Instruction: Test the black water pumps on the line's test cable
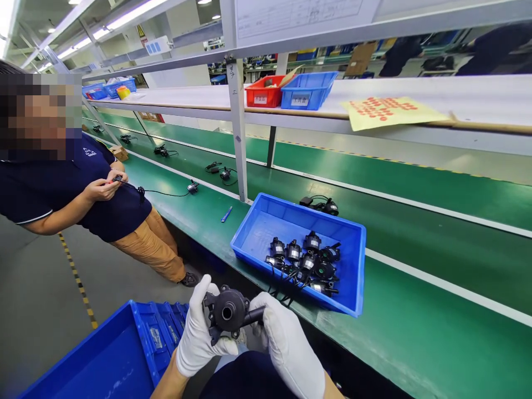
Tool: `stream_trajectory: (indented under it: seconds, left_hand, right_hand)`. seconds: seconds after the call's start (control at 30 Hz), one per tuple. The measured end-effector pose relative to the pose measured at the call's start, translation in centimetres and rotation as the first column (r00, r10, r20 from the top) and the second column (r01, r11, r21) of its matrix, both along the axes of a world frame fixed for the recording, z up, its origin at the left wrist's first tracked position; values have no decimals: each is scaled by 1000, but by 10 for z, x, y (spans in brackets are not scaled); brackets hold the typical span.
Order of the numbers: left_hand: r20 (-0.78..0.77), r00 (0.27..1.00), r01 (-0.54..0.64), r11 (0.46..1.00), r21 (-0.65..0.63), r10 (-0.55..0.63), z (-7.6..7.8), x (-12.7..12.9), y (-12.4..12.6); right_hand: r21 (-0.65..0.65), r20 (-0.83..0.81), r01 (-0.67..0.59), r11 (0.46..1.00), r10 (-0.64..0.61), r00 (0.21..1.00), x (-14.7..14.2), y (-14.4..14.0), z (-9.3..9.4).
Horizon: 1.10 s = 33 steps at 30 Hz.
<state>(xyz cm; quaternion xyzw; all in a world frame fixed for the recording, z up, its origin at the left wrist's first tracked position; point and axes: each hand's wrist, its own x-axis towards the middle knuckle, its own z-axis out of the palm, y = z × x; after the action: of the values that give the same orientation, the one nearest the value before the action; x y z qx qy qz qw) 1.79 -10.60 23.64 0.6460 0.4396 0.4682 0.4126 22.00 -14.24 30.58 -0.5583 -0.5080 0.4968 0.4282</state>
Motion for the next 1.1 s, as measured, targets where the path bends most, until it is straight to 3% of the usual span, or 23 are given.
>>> stream_trajectory:
  seconds: [0.3,0.57,0.83,1.1]
  left_hand:
    - [-86,992,101,991,88,-94,5,1,4]
    - [-39,997,63,997,48,-61,14,7,3]
    - [-33,994,101,995,26,-100,14,8,5]
    - [-77,991,115,989,91,-109,12,10,3]
  right_hand:
    - [-52,-37,-29,998,27,999,0,0,-1]
    - [-14,-140,-4,1000,2,990,6,-4,-24]
    - [-36,-141,-52,998,46,989,5,0,-12]
    - [-48,-133,-44,998,37,990,7,0,-17]
